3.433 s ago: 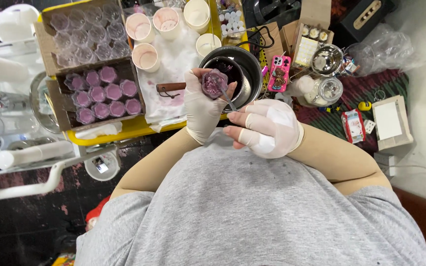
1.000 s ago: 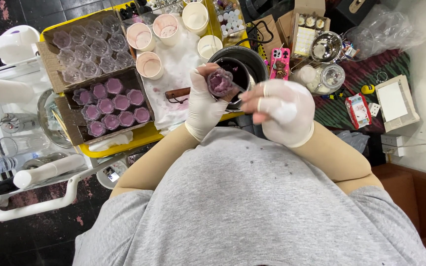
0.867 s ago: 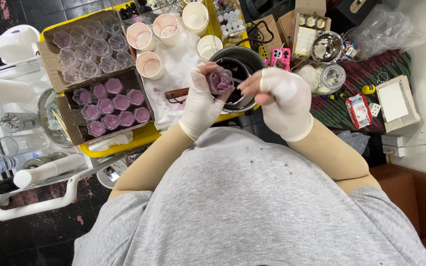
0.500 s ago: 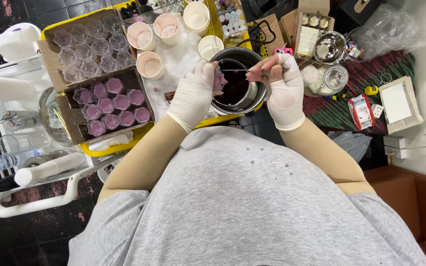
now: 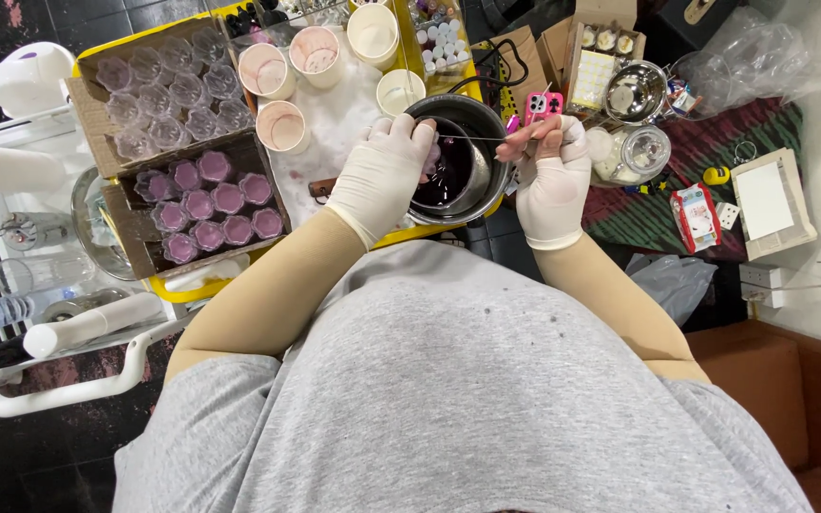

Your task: Pouring melted purple wax from a pitcher into individual silicone molds and stirring the mixture.

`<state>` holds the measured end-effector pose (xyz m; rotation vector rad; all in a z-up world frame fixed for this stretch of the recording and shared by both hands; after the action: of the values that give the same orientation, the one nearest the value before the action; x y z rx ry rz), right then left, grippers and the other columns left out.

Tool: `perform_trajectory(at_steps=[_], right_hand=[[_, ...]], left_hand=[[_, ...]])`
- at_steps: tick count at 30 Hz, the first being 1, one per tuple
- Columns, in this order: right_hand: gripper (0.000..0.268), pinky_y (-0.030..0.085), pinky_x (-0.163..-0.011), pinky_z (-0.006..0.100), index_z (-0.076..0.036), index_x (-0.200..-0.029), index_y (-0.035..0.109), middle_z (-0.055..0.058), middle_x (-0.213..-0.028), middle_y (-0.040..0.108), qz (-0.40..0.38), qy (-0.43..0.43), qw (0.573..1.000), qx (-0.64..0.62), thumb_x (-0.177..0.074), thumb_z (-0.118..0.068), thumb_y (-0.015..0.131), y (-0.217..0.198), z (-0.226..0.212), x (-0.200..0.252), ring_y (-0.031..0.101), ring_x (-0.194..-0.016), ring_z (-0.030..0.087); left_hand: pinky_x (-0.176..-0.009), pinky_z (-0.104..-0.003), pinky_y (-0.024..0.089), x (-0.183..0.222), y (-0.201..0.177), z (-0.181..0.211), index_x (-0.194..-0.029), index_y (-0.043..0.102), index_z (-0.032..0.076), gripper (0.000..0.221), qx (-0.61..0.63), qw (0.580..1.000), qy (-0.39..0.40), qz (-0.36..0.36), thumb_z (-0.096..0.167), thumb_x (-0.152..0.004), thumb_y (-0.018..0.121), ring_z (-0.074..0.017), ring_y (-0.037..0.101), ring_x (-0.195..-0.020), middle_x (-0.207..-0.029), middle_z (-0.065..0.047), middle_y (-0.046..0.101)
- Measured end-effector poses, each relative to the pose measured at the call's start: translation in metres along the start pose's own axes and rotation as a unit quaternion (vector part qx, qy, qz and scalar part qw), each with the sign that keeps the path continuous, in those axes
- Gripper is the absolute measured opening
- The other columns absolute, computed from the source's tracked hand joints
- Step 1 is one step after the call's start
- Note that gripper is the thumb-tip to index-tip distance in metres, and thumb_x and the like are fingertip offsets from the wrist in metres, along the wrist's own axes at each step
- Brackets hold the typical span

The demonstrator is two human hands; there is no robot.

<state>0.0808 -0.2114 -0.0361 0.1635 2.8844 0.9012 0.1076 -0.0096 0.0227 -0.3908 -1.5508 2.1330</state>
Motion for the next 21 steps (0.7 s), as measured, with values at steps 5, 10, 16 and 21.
perform_trajectory(at_steps=[5,10,16,21], right_hand=[[0.022,0.058,-0.089,0.038,-0.007,-0.111,0.053,0.011,-0.1,0.067,0.042,0.019,0.999,-0.012,-0.112,-0.029,0.055,-0.017,0.008,0.001,0.067,-0.09,0.022],[0.021,0.058,-0.089,0.038,-0.007,-0.112,0.054,0.011,-0.1,0.067,0.049,0.023,0.998,-0.026,-0.112,-0.028,0.055,-0.024,0.011,0.0,0.067,-0.091,0.022],[0.021,0.058,-0.088,0.038,-0.007,-0.112,0.055,0.011,-0.101,0.066,0.045,0.021,0.998,-0.031,-0.112,-0.028,0.055,-0.024,0.011,0.002,0.067,-0.091,0.022],[0.022,0.059,-0.089,0.038,-0.007,-0.111,0.053,0.012,-0.101,0.067,0.05,0.027,0.998,-0.013,-0.112,-0.029,0.055,-0.027,0.012,0.005,0.069,-0.09,0.023]], left_hand=[[-0.082,-0.046,0.052,0.0,0.005,-0.001,-0.129,0.055,0.008,0.057,-0.012,0.999,0.02,0.021,0.02,-0.078,0.078,-0.034,0.059,-0.106,-0.116,-0.013,0.058],[-0.081,-0.046,0.052,0.001,0.004,-0.003,-0.129,0.055,0.006,0.057,0.009,0.999,0.025,0.025,0.02,-0.079,0.079,-0.035,0.059,-0.107,-0.116,-0.014,0.058],[-0.083,-0.045,0.051,-0.001,0.005,-0.005,-0.131,0.056,0.006,0.057,-0.005,1.0,0.026,0.013,0.018,-0.08,0.078,-0.0346,0.06,-0.105,-0.116,-0.014,0.059],[-0.084,-0.045,0.051,-0.002,0.004,-0.004,-0.135,0.055,0.006,0.058,-0.045,0.998,0.039,0.032,0.019,-0.083,0.074,-0.0339,0.06,-0.104,-0.114,-0.015,0.059]])
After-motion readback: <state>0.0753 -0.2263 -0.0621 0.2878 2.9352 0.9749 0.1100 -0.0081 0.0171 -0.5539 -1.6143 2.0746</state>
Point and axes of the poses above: each hand's wrist, its own x-axis away from the middle knuckle, its own y-axis out of the palm, z = x × y, the point moved 8 cm from there along -x, towards the middle knuckle
